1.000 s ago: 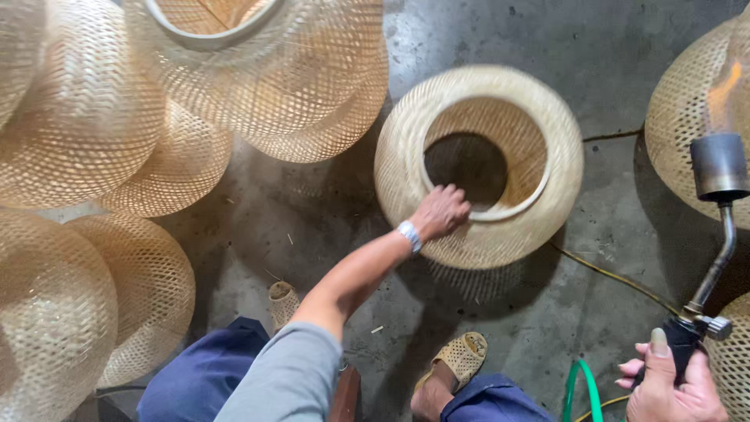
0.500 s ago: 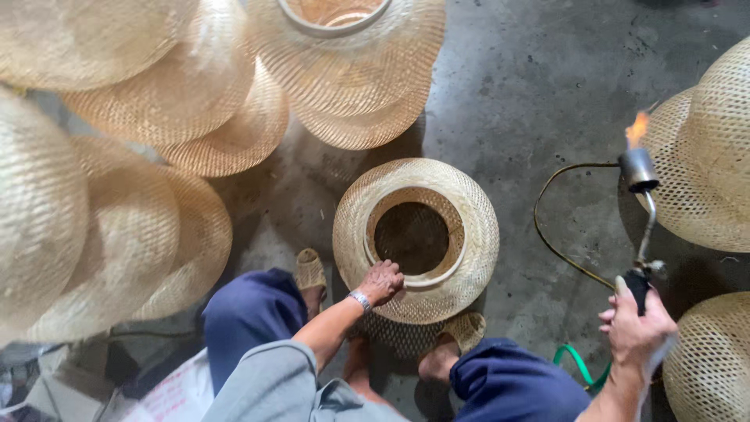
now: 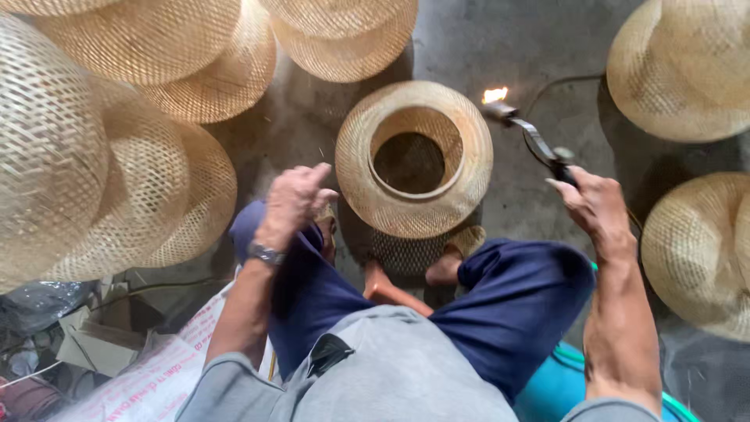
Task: The person sits on the floor and uses a handheld blowtorch to apply heat to the surface of woven baskets. They rotate the baskets to treat different sections, moving from one basket to another in a batch.
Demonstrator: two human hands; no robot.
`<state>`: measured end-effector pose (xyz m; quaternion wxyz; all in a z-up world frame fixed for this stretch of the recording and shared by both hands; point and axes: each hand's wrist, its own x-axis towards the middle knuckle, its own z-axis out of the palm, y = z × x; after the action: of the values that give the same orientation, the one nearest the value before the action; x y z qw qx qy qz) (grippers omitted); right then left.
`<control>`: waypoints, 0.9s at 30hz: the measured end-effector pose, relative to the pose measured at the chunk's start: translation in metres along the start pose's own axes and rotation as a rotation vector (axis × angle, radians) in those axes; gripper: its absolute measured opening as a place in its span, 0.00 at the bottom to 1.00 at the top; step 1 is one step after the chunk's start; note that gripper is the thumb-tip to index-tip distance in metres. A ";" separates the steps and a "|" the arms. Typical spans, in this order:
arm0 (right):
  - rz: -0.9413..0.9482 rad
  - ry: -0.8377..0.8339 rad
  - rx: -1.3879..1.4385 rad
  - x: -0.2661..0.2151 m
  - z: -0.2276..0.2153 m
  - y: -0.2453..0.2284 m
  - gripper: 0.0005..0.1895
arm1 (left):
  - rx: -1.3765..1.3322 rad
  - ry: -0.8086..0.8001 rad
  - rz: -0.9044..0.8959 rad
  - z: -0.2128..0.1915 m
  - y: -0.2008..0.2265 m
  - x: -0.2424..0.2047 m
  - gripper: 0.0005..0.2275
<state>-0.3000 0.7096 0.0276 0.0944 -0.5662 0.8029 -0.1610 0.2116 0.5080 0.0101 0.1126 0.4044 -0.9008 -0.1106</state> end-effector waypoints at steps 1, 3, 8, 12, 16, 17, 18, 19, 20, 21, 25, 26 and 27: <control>0.013 -0.092 0.013 0.000 0.003 -0.003 0.16 | 0.042 -0.013 -0.096 -0.010 -0.004 -0.009 0.24; 0.030 -0.167 -0.021 0.003 0.018 -0.009 0.17 | 0.045 0.110 -0.114 -0.018 -0.012 -0.032 0.24; 0.038 -0.126 -0.004 0.013 0.048 -0.009 0.17 | 0.126 0.273 -0.150 -0.006 -0.014 -0.061 0.24; 0.038 -0.131 -0.115 0.029 0.063 -0.007 0.18 | 0.000 0.329 -0.193 -0.007 -0.021 -0.062 0.21; -0.015 -0.146 -0.108 0.045 0.072 -0.001 0.19 | -0.044 0.356 -0.224 -0.007 -0.021 -0.064 0.19; -0.045 -0.164 -0.107 0.051 0.074 0.000 0.19 | -0.058 0.359 -0.224 -0.008 -0.021 -0.064 0.18; -0.048 -0.127 -0.143 0.057 0.078 0.000 0.18 | -0.073 0.362 -0.225 -0.009 -0.020 -0.064 0.18; -0.054 -0.092 -0.182 0.063 0.084 -0.003 0.18 | -0.089 0.366 -0.228 -0.010 -0.019 -0.065 0.17; -0.059 -0.057 -0.220 0.069 0.087 -0.005 0.18 | -0.104 0.373 -0.227 -0.010 -0.019 -0.064 0.17; -0.068 -0.086 -0.176 0.076 0.085 -0.007 0.18 | -0.119 0.379 -0.228 -0.011 -0.018 -0.065 0.16; -0.105 -0.100 -0.159 0.101 0.081 -0.012 0.18 | -0.120 0.410 -0.223 -0.016 -0.014 -0.066 0.15; -0.118 -0.077 -0.194 0.105 0.081 -0.013 0.18 | -0.132 0.412 -0.226 -0.018 -0.012 -0.065 0.14; -0.119 -0.085 -0.197 0.107 0.078 -0.014 0.19 | -0.142 0.414 -0.227 -0.020 -0.011 -0.065 0.14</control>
<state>-0.2980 0.5925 -0.0368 0.0626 -0.6258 0.7750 -0.0626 0.2672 0.5474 0.0190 0.3099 0.5083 -0.7972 -0.1005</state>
